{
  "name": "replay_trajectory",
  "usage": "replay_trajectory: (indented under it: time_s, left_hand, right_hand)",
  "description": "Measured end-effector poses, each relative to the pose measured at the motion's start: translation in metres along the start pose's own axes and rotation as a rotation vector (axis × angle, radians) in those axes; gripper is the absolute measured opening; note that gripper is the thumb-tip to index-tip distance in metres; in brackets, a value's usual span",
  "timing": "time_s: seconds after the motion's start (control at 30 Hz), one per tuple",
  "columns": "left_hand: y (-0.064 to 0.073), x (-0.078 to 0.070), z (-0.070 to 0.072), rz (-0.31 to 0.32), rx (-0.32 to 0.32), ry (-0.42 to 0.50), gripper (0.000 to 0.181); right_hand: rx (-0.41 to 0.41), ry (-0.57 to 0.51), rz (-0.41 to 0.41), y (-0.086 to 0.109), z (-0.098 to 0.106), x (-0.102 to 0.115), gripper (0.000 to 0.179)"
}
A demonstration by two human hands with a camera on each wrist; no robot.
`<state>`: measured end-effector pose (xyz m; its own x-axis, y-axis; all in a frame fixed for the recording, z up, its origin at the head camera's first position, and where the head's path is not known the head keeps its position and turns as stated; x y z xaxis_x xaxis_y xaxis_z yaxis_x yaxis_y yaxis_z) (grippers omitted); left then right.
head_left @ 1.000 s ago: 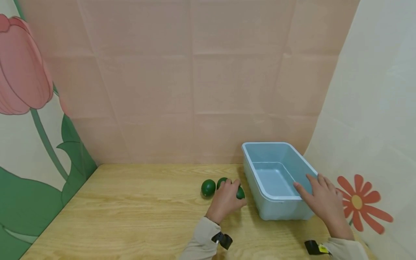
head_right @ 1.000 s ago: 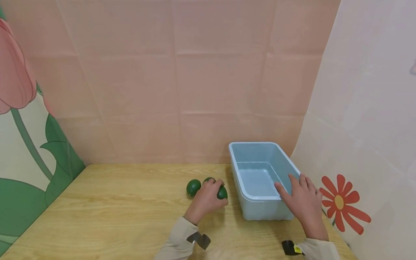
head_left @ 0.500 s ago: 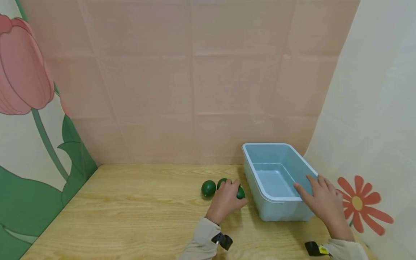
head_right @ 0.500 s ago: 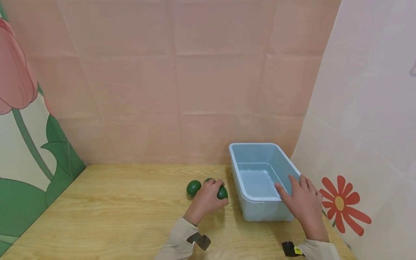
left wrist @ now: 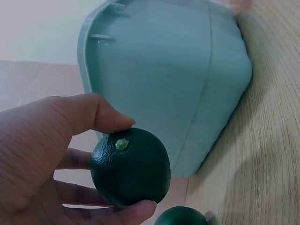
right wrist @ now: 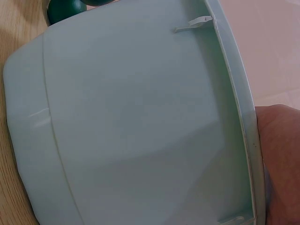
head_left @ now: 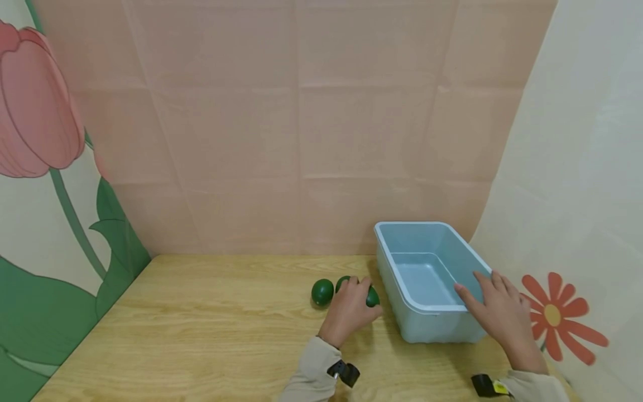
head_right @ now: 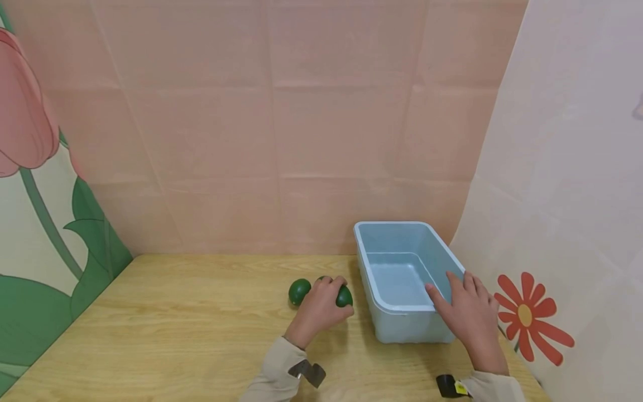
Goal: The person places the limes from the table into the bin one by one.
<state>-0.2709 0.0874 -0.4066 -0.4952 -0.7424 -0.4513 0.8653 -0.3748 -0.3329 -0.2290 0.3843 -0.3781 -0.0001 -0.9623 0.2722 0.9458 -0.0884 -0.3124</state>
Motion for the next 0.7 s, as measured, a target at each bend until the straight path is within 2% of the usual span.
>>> replay_trajectory:
  time_s: [0.7]
  left_hand:
    - [-0.0002, -0.0016, 0.0022, -0.030, -0.056, -0.009, 0.046]
  right_hand:
    - [0.014, -0.002, 0.000, -0.0008, 0.0000, -0.0015, 0.082]
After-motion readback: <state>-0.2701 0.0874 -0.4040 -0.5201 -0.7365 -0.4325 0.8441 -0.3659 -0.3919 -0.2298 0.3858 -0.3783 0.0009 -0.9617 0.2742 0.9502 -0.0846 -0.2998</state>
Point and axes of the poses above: each hand's wrist, its own y-axis away from the middle knuckle, its own z-axis out of the back of the hand, x = y × z, the point moved 1 cm from there along -y, towards the middle knuckle
